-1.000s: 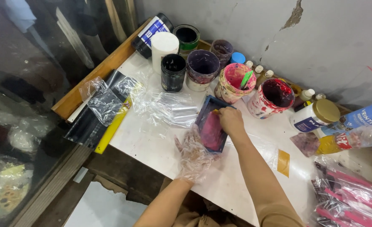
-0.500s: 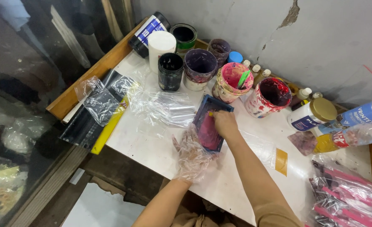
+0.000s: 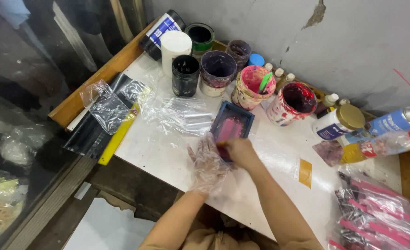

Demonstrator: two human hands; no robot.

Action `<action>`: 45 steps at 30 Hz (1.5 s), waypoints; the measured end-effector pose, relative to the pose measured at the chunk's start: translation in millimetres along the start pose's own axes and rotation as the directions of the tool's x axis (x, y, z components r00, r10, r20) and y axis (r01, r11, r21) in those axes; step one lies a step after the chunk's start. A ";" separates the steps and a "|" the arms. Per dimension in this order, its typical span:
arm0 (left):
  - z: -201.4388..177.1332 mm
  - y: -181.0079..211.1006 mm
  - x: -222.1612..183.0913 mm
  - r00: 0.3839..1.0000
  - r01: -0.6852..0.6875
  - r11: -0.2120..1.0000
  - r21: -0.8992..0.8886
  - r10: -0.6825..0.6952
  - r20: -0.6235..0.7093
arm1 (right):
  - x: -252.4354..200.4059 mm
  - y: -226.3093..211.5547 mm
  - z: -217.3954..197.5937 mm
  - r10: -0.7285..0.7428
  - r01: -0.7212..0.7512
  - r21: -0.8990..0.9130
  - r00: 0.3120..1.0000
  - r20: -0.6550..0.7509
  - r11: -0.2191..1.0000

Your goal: Screen printing designs onto small plastic bags using pink ink and a manual screen frame.

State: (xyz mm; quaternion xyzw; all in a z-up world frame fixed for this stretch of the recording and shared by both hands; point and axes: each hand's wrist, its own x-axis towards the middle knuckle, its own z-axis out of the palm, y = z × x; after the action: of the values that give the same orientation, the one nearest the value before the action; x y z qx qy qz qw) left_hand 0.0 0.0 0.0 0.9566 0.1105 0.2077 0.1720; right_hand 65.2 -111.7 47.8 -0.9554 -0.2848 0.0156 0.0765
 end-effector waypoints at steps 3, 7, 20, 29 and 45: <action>-28.5 1.1 16.5 0.994 0.057 0.998 -0.033 -0.053 0.096 | -1.9 -2.2 -44.7 0.188 -0.187 0.364 0.982 0.034 0.912; -52.8 -23.6 31.2 0.902 0.271 0.962 0.024 -0.262 0.343 | -14.4 31.6 40.1 0.174 -0.153 0.166 0.977 -0.120 0.974; -149.8 -16.9 75.7 0.756 0.572 0.782 -0.248 -0.384 0.531 | -59.5 32.5 20.5 0.269 -0.246 0.158 0.953 -0.143 0.956; -141.5 72.3 91.6 0.758 0.068 0.997 -0.045 -0.023 0.652 | -103.2 131.7 34.7 0.672 -0.666 0.094 0.737 -0.070 0.740; -84.8 107.5 109.1 0.700 0.094 0.959 0.267 -0.254 0.667 | -135.1 138.7 33.0 0.732 -0.719 0.163 0.680 -0.037 0.676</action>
State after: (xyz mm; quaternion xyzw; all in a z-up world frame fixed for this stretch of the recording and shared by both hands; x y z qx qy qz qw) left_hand 75.1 -43.6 152.0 0.9618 0.1498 -0.1972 0.1164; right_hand 24.8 -295.6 -8.2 -0.9820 0.1234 0.0167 0.1424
